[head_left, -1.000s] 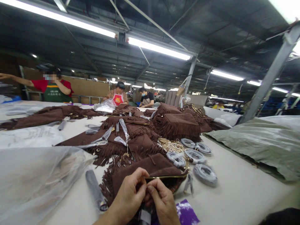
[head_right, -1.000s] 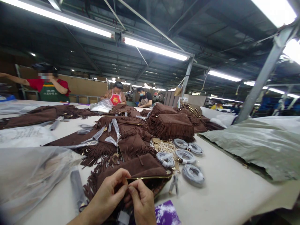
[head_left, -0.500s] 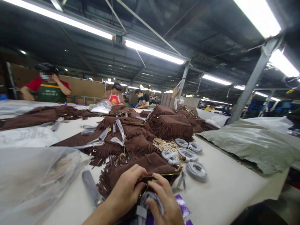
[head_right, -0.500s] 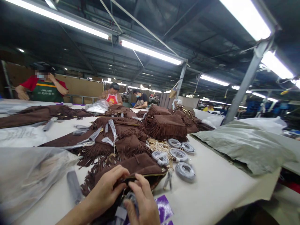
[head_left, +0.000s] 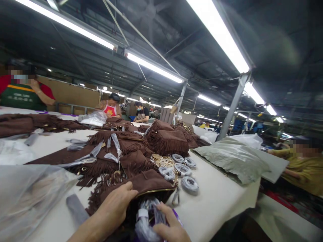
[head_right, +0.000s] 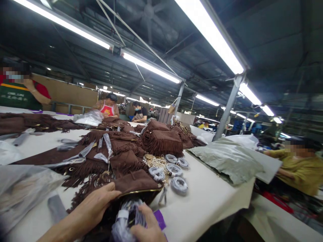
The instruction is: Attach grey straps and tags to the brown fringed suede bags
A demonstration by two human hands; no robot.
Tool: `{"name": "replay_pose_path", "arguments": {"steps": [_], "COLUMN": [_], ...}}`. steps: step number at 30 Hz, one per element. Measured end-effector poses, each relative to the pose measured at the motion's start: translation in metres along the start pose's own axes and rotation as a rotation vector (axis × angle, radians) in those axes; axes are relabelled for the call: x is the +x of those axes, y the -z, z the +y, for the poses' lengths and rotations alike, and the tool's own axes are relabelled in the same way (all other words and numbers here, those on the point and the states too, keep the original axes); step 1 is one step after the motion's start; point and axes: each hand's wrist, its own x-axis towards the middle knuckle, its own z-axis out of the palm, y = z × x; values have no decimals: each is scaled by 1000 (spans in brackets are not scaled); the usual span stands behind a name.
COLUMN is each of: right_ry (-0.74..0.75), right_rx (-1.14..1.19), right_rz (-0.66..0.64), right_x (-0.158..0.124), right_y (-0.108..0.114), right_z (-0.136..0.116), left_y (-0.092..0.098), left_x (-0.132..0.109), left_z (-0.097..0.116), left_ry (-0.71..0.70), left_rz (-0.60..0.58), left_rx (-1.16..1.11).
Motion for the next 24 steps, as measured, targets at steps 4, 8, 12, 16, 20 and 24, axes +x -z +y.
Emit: {"name": "replay_pose_path", "arguments": {"steps": [4, 8, 12, 16, 20, 24], "right_ry": [-150, -257, -119, -125, -123, 34], "right_rx": [-179, -176, 30, 46, -139, -228], "right_rz": [26, 120, 13, 70, 102, -91], "right_x": [45, 71, 52, 44, 76, 113], "right_y": [7, -19, -15, 26, 51, 58], "right_z": [-1, 3, 28, 80, 117, 117], "left_y": [1, -19, -26, -11, -5, -8], "left_x": [0, 1, -2, -3, -1, 0], "left_z": [10, 9, -3, -8, -2, -1], "left_ry": [-37, -23, -2, -26, 15, 33], "left_rz": [-54, -250, -330, -382, -424, -427], "left_rx": [63, 141, 105, -9, 27, 103]}}
